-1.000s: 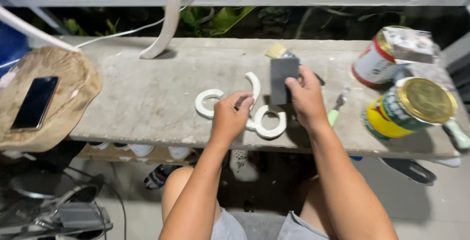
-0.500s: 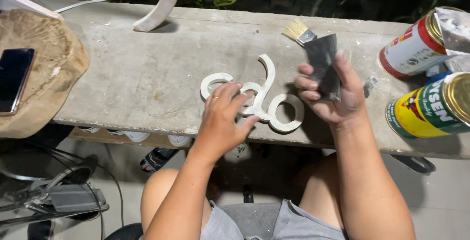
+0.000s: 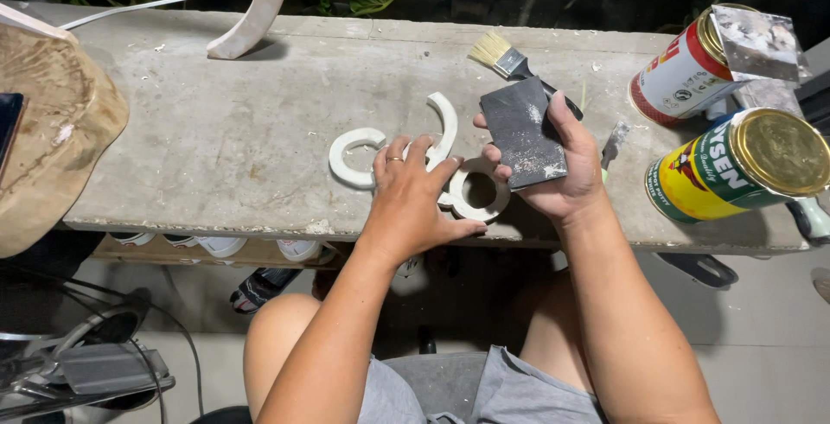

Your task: The person sands a set of wooden letters by hand using a piece of sandpaper and then brushes off the dust with a paintbrush.

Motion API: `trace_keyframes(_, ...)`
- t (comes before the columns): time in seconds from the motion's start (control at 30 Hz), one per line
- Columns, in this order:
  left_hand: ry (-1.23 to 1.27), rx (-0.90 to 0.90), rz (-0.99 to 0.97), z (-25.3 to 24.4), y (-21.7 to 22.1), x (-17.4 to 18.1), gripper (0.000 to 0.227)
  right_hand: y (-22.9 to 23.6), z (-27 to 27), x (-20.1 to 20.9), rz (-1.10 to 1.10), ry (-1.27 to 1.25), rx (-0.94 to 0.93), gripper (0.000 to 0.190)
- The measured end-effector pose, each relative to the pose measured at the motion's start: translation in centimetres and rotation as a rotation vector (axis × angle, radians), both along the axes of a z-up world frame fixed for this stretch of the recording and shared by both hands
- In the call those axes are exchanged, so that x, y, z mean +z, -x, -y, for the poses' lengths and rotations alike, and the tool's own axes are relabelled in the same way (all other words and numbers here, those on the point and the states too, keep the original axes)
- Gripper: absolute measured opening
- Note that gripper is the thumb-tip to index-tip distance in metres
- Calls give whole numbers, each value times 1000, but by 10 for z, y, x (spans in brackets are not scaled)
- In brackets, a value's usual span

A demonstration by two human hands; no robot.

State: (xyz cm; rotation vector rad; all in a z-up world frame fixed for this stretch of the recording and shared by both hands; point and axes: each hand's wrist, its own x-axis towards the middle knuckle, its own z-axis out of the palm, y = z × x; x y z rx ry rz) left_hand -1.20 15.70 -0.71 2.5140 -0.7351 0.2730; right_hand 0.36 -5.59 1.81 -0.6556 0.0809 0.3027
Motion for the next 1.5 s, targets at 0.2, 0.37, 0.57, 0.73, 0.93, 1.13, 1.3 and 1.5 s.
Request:
trace_keyframes(0.2, 37, 132, -15, -34, -2, 11, 85, 3, 3, -16, 159, 552, -285, 43)
trace_keyframes(0.37, 7, 192, -125, -58, -2, 8, 92, 1, -7, -5, 23, 596, -401, 28)
trace_keyframes(0.57, 220, 109, -208, -51, 10, 27, 73, -12, -9, -58, 119, 774, -451, 33)
trace_keyframes(0.73, 687, 9, -293, -20, -3, -15, 39, -12, -23, -83, 245, 713, -549, 35)
trace_keyframes(0.93, 959, 94, -475, -26, -17, -10, 28, -2, -45, -50, 428, 735, -434, 33)
trace_keyframes(1.13, 795, 208, -446, -62, -24, 3, 31, 12, -32, -8, 1314, 1705, -441, 58)
trace_keyframes(1.3, 945, -57, -623, -62, -22, 2, 29, 30, -56, 7, 1382, 1832, -119, 45)
trace_keyframes(1.5, 969, -135, -555, -58, -24, -14, 33, 23, -39, -14, 1162, 1663, -195, 44)
